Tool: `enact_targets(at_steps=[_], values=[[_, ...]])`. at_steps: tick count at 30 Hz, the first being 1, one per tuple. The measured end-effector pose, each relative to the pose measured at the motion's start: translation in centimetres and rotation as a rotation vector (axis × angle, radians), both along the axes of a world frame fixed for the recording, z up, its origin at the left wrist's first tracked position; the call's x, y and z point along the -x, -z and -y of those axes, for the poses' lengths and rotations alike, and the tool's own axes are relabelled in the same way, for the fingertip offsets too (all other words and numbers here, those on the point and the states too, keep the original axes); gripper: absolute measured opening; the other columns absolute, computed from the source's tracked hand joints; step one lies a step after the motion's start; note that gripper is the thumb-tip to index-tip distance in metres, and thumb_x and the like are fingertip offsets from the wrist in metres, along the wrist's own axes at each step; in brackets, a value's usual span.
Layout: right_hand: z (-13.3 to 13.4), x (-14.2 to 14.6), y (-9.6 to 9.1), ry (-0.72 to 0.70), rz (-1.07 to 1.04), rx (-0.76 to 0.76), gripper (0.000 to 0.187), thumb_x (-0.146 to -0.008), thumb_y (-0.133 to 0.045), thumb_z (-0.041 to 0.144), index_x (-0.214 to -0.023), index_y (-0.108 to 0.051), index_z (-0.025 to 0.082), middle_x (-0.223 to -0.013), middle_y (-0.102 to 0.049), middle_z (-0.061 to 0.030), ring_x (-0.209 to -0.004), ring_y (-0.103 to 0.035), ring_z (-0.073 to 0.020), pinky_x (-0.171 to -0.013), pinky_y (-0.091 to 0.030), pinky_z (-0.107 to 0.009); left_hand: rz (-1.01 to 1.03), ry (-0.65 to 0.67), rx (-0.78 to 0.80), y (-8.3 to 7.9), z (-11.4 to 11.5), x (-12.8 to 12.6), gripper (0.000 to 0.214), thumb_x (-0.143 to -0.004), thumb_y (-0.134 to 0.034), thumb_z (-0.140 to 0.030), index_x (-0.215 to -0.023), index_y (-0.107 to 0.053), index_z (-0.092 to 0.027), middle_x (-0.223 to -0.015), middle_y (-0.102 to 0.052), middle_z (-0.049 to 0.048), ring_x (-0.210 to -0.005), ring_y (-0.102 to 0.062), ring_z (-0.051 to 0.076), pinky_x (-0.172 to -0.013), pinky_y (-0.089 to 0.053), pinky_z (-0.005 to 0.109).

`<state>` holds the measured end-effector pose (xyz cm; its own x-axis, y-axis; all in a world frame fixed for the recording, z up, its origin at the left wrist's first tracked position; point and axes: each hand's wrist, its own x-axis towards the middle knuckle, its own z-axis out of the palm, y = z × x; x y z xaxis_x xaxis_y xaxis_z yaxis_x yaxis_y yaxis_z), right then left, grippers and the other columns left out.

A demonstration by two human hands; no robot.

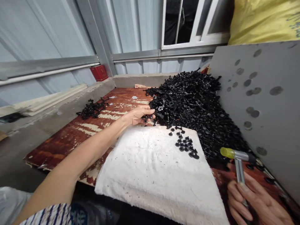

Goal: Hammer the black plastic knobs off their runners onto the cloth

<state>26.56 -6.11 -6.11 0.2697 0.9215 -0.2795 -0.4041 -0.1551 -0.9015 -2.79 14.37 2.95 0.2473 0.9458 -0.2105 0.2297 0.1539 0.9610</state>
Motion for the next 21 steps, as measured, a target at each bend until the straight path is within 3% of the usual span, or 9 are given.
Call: enact_targets(at_steps=[4, 7, 14, 21], values=[[0.0, -0.1, -0.8, -0.048, 0.010, -0.046, 0.035, -0.065, -0.082, 0.039, -0.085, -0.058, 0.022, -0.061, -0.049, 0.0068, -0.035, -0.033, -0.0018, -0.026, -0.033, -0.012, 0.069, 0.317, 0.137, 0.8, 5.0, -3.5, 0.031, -0.073, -0.074, -0.034, -0.071, -0.049, -0.016, -0.067, -0.065, 0.0007, -0.042, -0.049, 0.005, -0.041, -0.035, 0.019], [0.0, -0.1, -1.1, -0.098, -0.013, -0.078, 0.034, -0.067, -0.081, 0.040, -0.083, -0.056, 0.023, -0.065, -0.054, 0.0062, -0.034, -0.032, -0.0006, -0.026, -0.032, -0.011, 0.024, 0.479, 0.237, 1.1, 7.2, -5.7, 0.029, -0.075, -0.072, -0.037, -0.075, -0.054, -0.014, -0.068, -0.066, 0.0010, -0.043, -0.051, 0.005, -0.041, -0.031, 0.018], [0.2, -0.3, -0.8, -0.112, -0.030, -0.146, 0.034, -0.067, -0.080, 0.041, -0.084, -0.057, 0.022, -0.062, -0.055, 0.0064, -0.034, -0.032, -0.0005, -0.026, -0.033, -0.011, -0.119, 0.496, 0.281, 1.4, 7.5, -6.7, 0.025, -0.073, -0.069, -0.034, -0.071, -0.059, -0.011, -0.060, -0.064, 0.0015, -0.041, -0.048, 0.006, -0.043, -0.035, 0.021], [0.0, -0.5, -0.6, -0.118, -0.044, -0.145, 0.032, -0.068, -0.080, 0.039, -0.085, -0.058, 0.023, -0.060, -0.052, 0.0076, -0.034, -0.032, -0.0010, -0.026, -0.034, -0.011, -0.087, 0.561, 0.420, 1.9, 7.0, -6.5, 0.023, -0.068, -0.072, -0.031, -0.068, -0.061, -0.011, -0.055, -0.064, 0.0037, -0.037, -0.049, 0.007, -0.039, -0.033, 0.020]])
